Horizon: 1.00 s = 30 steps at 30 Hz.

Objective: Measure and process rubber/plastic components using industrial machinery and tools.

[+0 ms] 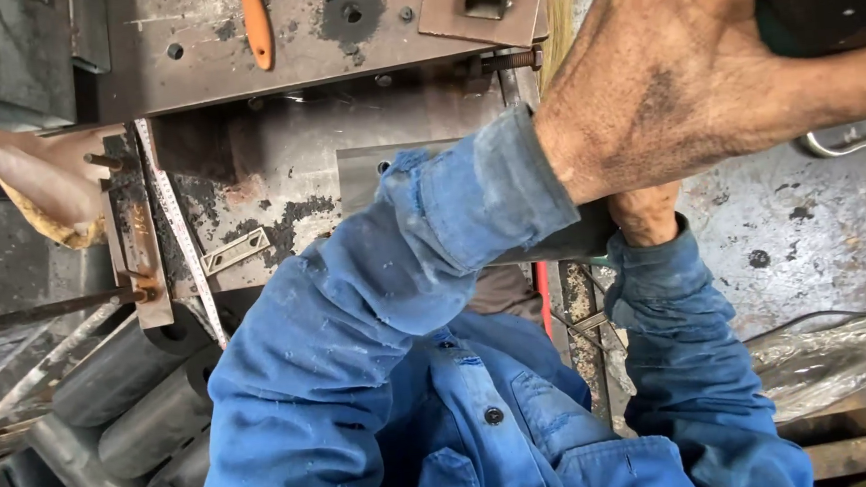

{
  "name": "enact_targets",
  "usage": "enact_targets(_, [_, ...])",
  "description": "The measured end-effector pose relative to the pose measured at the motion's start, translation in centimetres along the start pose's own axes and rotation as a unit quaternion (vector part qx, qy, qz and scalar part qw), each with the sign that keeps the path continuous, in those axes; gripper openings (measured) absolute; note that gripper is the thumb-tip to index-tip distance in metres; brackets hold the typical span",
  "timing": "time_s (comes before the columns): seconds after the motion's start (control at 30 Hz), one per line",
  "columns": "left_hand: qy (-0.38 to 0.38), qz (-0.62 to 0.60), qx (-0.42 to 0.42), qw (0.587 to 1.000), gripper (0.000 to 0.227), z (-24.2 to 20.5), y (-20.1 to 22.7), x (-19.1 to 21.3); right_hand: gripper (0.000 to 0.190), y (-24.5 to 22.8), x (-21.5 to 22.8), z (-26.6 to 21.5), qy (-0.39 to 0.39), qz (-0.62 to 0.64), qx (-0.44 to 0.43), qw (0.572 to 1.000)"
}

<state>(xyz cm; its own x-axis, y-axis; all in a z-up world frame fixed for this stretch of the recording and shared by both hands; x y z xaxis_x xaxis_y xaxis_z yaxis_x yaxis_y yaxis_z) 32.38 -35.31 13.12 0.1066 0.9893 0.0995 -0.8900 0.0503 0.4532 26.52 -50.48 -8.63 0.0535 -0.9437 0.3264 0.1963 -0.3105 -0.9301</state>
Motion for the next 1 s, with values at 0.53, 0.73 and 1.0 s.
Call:
enact_targets(0.53, [0.027, -0.228, 0.027, 0.973, 0.090, -8.5, -5.0, -3.3, 0.063, 3.6, -0.7, -2.0, -0.030, -0.359, 0.121, 0.925])
enact_targets(0.73, [-0.001, 0.008, 0.008, 1.000, 0.081, 0.7, 2.7, 1.6, 0.064, 2.9, -0.6, -1.4, -0.030, -0.307, 0.130, 0.942])
enact_targets(1.0, [-0.004, 0.055, 0.008, 0.998, 0.071, 2.0, 4.0, 3.1, 0.066, -0.3, -0.9, -1.5, -0.095, 0.154, -0.010, 0.983])
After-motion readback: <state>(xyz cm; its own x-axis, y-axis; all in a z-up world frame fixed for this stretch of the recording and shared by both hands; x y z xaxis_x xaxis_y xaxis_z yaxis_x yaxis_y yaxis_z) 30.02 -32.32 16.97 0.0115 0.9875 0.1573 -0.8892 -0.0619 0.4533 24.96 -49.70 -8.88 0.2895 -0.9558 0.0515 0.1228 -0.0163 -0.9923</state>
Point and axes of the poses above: each hand's wrist, its own z-axis towards the middle knuckle, its own x-axis out of the back of the hand, y = z × x, the point moved 2 cm from there along z, towards the middle knuckle, and after that the axes turned 13 degrees about -x, right-handed, at the moved point
